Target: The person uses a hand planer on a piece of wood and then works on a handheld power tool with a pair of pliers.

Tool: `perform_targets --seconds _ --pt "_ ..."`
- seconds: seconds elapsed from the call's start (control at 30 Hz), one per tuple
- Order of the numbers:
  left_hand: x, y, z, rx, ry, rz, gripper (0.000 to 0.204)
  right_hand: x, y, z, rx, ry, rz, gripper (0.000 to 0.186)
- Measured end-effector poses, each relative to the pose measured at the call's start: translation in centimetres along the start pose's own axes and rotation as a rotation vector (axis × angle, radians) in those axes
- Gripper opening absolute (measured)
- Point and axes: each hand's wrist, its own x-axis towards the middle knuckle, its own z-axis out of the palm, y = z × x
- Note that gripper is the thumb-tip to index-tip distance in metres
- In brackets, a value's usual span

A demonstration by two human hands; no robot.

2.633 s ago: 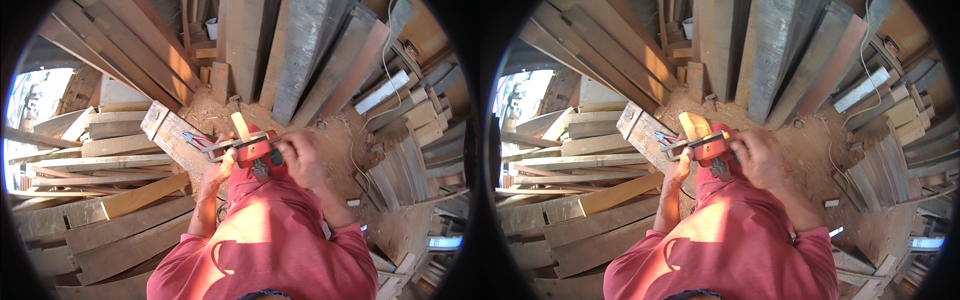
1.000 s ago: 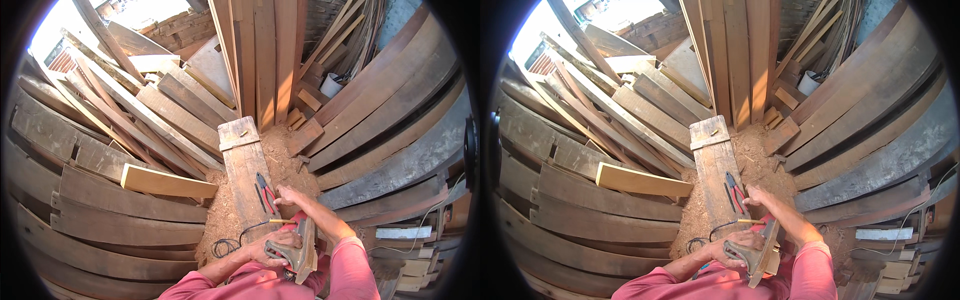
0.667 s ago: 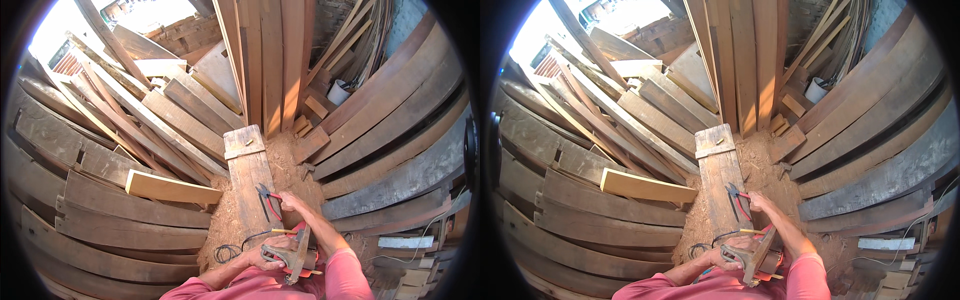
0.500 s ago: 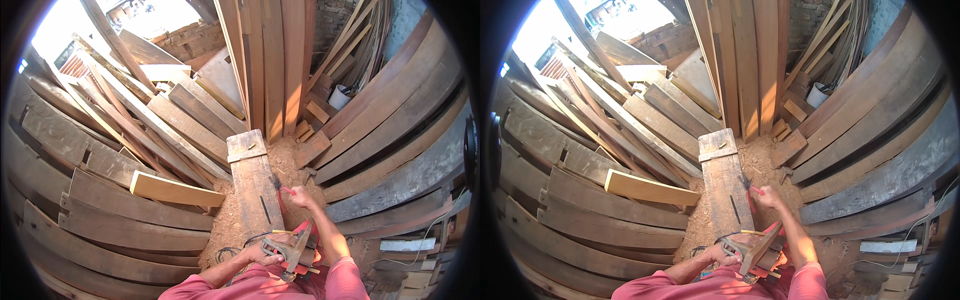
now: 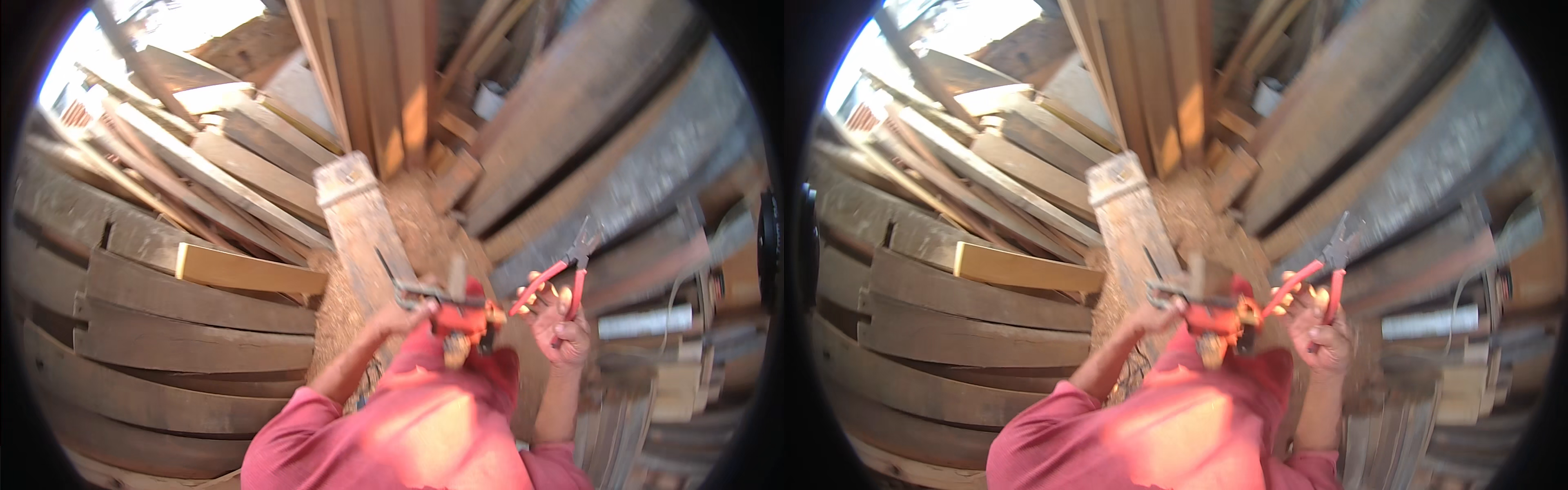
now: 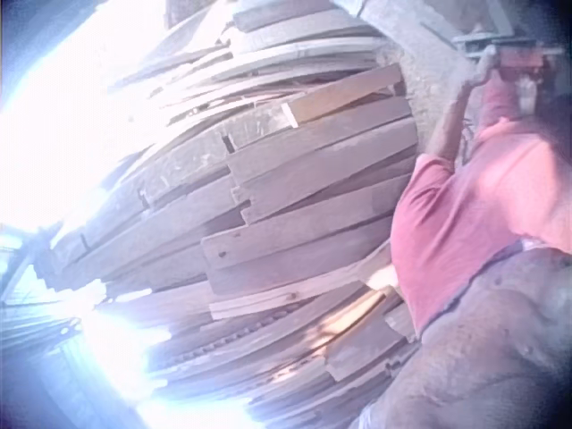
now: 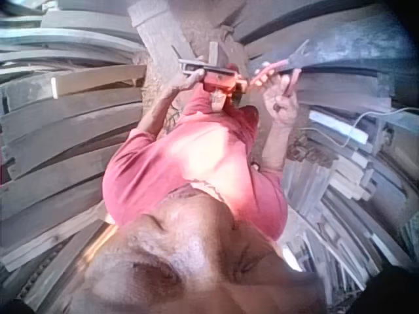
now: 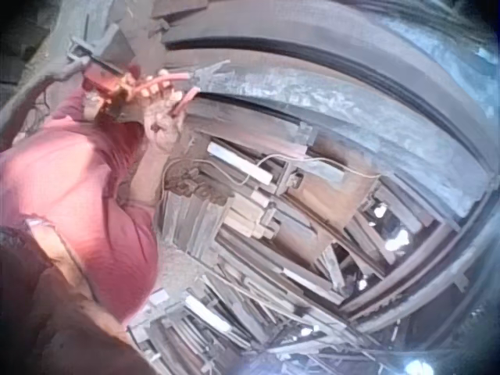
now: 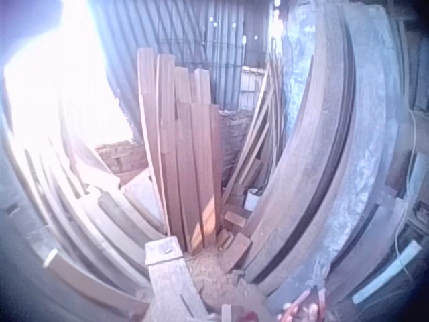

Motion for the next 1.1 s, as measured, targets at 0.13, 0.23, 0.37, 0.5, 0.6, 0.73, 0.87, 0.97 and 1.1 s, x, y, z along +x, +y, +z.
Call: perform_targets --seconds 0.13,0.23,0.37,0.5,0.6,0.73,0.87,0.97,1.1 --pt "1.6 1.9 0.5 0.152 -0.147 0.142 0.049 -9.3 2.4 2.6 0.097 0.016 0.08 0.047" --pt "2.1 3.5 2.4 0.095 -0.146 0.114 0.056 -13.8 4.5 3.1 0.092 -0.007 0.093 0.055" --pt "2.5 4.0 3.4 0.089 -0.136 0.086 0.06 -15.5 6.6 4.8 0.105 0.023 0.228 0.054" --pt "2.4 3.8 3.7 0.139 -0.135 0.082 0.059 -13.9 7.4 5.7 0.157 -0.015 0.331 0.054" --pt "2.7 3.5 3.6 0.127 -0.198 0.086 0.056 -12.9 8.7 4.8 0.247 -0.065 0.309 0.054" --pt "2.2 3.7 3.5 0.159 -0.235 0.066 0.051 -12.7 9.5 4.1 0.279 -0.041 0.308 0.049" --pt "2.0 4.1 3.9 0.183 -0.21 0.069 0.051 -12.7 9.9 4.4 0.333 0.013 0.298 0.029" --pt "2.2 4.2 3.9 0.221 -0.214 0.081 0.051 -12.7 11.1 3.9 0.394 0.033 0.306 0.016" --pt "2.7 4.0 3.9 0.23 -0.241 0.079 0.052 -12.3 10.9 3.5 0.405 -0.014 0.323 0.008"
